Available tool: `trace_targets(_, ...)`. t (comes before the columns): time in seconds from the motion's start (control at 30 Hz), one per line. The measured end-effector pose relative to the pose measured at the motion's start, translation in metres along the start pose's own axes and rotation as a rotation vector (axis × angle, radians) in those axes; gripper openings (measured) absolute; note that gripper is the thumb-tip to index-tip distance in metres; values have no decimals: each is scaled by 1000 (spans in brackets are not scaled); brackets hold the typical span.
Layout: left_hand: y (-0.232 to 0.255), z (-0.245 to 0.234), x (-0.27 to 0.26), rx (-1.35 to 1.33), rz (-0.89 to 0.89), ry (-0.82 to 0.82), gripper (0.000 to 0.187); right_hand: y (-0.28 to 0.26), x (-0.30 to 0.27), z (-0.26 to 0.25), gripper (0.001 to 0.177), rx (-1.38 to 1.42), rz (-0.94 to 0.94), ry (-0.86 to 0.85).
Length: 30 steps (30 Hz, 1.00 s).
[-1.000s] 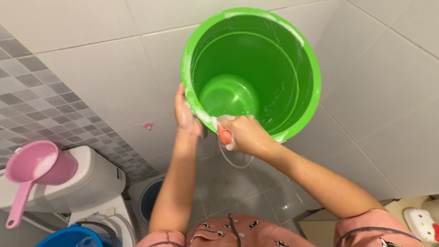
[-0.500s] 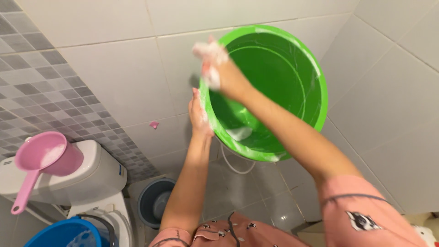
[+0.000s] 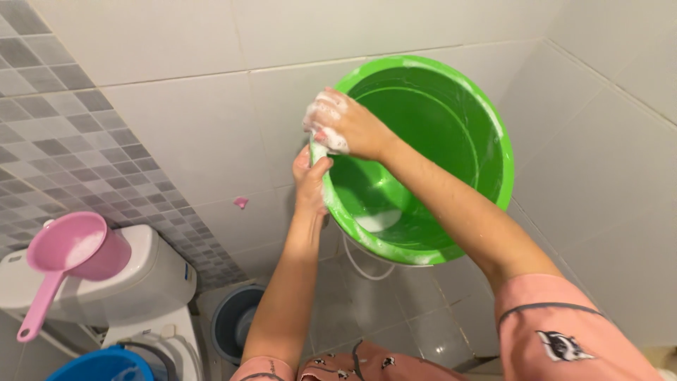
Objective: The person fills a green bucket with water from a wall-mounted tap, then uses a pink scoop to add a white liquid. They scrub the inside and outside of the bucket with a sponge, creating suds, and continue cleaning the bucket thoroughly.
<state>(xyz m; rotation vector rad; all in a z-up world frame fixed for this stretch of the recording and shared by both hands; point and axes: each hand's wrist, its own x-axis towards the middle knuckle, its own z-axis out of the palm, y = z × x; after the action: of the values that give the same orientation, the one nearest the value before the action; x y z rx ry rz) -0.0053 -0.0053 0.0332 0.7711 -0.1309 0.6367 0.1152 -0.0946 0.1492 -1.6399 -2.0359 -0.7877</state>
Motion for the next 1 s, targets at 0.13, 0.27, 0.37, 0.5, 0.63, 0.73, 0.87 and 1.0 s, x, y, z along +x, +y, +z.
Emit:
trace_targets(0.13,3,-7,-6,19,-30,16,43,53,-20,-14,16,-97,164,55)
trace_targets(0.27,8,-17,-6,11,-10,51,35,110,-80,-49,53,-360,596,-12)
trace_targets(0.37,7,-12,-6,-33,-29,64,37,111,-102,-49,58,-612,609,81)
trace_targets(0.5,2,5,-7,-19,-72,20,42,105,-84,-37,61,-513,313,44)
trace_targets(0.63,-5,-1,-6,13,-43,50,40,118,-116,-60,49,-483,502,-45)
trace_targets(0.73,-5,-14,3,14,22,89,32,112,-168,-90,37,-388,884,-95)
trace_targets(0.87,-7,-16,8,-24,28,139,32,73,-209,-102,34,-424,974,-24)
trace_targets(1.0,1,-14,7,-36,34,162,32,-9,-222,-109,56,-323,1147,79)
